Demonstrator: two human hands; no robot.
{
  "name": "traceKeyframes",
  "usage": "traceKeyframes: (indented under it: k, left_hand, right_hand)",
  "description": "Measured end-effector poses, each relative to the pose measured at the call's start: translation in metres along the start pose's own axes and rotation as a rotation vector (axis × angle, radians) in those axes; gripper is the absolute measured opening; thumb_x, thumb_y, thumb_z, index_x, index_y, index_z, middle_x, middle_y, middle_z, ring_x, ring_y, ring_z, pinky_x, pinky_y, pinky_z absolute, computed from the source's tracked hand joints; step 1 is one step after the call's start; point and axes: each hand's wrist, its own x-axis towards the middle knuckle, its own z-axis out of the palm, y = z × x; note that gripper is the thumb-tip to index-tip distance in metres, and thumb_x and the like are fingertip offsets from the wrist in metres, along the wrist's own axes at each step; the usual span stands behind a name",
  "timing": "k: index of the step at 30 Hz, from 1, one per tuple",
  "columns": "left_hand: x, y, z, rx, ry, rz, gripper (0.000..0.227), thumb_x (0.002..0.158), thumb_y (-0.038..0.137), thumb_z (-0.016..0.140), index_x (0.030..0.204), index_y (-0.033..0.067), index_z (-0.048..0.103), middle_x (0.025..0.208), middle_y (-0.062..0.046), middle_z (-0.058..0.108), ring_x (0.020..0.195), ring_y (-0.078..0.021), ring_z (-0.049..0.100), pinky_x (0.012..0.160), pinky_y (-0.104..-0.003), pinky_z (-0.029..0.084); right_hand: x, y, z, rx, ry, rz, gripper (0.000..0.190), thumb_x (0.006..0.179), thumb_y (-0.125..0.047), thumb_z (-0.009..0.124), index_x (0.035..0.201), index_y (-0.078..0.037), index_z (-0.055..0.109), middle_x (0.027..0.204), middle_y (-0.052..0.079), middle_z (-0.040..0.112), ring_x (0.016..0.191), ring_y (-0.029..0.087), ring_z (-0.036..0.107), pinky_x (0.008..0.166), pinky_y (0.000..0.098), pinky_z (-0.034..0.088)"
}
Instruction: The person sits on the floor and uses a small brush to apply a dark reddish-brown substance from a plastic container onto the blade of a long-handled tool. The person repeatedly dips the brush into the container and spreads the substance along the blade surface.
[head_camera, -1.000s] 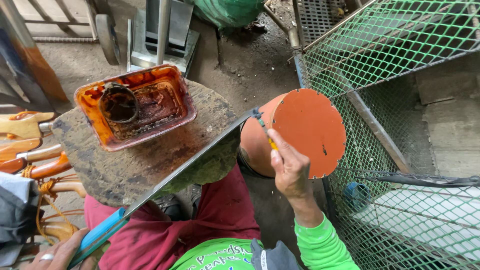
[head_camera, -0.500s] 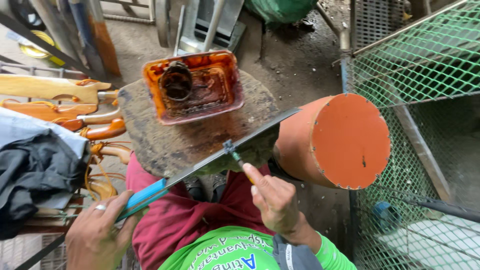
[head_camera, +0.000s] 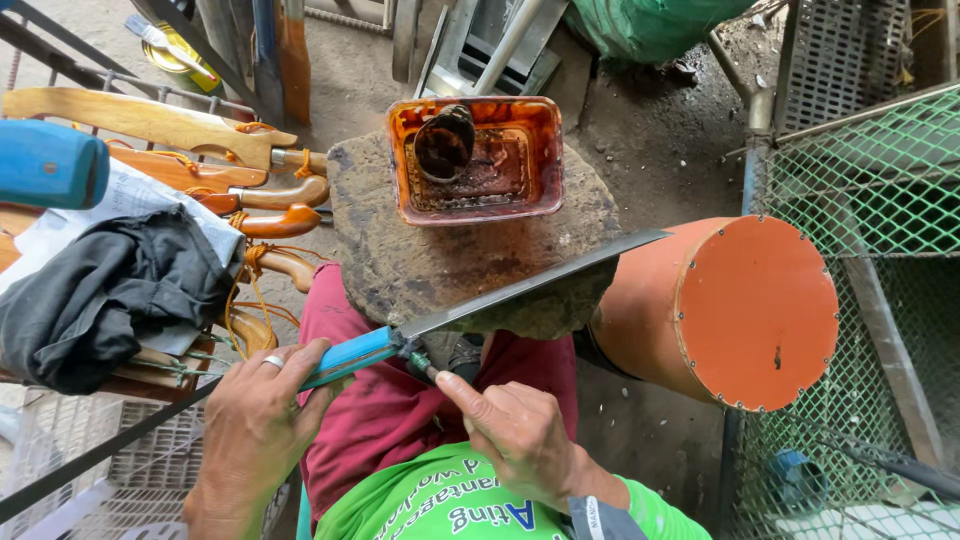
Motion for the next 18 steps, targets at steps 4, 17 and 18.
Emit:
traceKeyframes:
  k: [4, 17, 18]
  left_hand:
    - [-0.005, -0.010, 0.009, 0.006, 0.014, 0.021, 0.048, 0.074, 0.027, 0.082, 0.117, 0.0094, 0.069, 0.101, -0.013, 0.074, 0.092, -0.0326, 0.069, 0.078, -0.046, 0.055]
    - [-0.028, -0.080, 0.055, 0.140, -0.098, 0.023, 0.059, 0.065, 0.036, 0.086, 0.119, 0.0161, 0.074, 0.092, -0.012, 0.075, 0.082, -0.0282, 0.074, 0.073, -0.042, 0.061]
    - [-0.029, -0.080, 0.057, 0.137, -0.070, 0.025, 0.057, 0.065, 0.036, 0.086, 0.118, 0.0160, 0.073, 0.093, -0.013, 0.075, 0.083, -0.0286, 0.074, 0.074, -0.043, 0.061]
  right_hand:
    - [-0.008, 0.013, -0.018, -0.023, 0.066, 0.088, 0.052, 0.088, 0.000, 0.066, 0.140, -0.002, 0.061, 0.071, 0.007, 0.058, 0.059, 0.023, 0.057, 0.057, 0.0390, 0.047]
    - [-0.047, 0.097, -0.121, -0.294, 0.485, 0.487, 0.040, 0.097, -0.001, 0.054, 0.134, -0.001, 0.067, 0.107, 0.016, 0.075, 0.092, 0.022, 0.072, 0.086, 0.0311, 0.056]
    - [-0.048, 0.099, -0.124, -0.321, 0.532, 0.426, 0.040, 0.098, 0.000, 0.052, 0.136, 0.000, 0.065, 0.113, 0.016, 0.074, 0.099, 0.023, 0.073, 0.090, 0.0314, 0.056]
